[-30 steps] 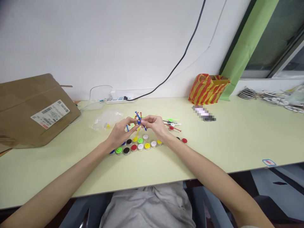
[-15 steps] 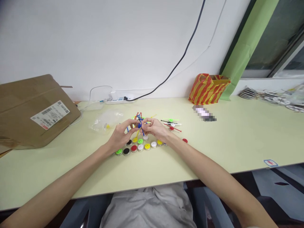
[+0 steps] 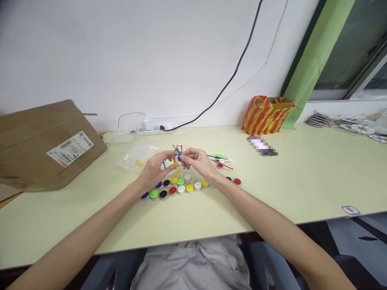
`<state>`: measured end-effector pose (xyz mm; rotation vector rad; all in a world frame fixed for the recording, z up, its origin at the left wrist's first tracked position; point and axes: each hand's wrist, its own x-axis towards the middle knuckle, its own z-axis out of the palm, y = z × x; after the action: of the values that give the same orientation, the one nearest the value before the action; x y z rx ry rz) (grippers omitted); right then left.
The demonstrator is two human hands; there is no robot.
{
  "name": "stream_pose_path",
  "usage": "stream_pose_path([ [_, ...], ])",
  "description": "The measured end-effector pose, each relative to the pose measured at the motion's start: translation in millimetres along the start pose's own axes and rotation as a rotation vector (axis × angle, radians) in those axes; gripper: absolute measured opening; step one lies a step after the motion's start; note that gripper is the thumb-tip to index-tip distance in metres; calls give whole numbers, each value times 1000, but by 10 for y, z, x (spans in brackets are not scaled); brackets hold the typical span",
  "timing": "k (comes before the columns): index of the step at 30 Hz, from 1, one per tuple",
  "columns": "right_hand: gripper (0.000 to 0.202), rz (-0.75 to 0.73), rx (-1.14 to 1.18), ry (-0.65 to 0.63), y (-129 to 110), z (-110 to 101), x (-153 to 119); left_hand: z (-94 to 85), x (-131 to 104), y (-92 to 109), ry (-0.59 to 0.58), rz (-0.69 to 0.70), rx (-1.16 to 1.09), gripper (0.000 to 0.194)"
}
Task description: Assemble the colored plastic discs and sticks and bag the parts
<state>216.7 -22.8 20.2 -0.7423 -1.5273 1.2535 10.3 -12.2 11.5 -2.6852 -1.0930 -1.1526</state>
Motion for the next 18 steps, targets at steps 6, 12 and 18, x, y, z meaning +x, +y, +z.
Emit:
stream_pose_path([
  [6, 36, -51, -127, 282, 127, -196, 85, -250, -56, -565, -60, -295, 492, 65],
  [12, 31, -119, -310, 314, 199, -325, 122, -357, -241, -1029, -216, -661, 539, 99],
  [18, 21, -176, -432, 284, 167, -306, 105, -333, -185, -1000, -131, -606, 516, 84],
])
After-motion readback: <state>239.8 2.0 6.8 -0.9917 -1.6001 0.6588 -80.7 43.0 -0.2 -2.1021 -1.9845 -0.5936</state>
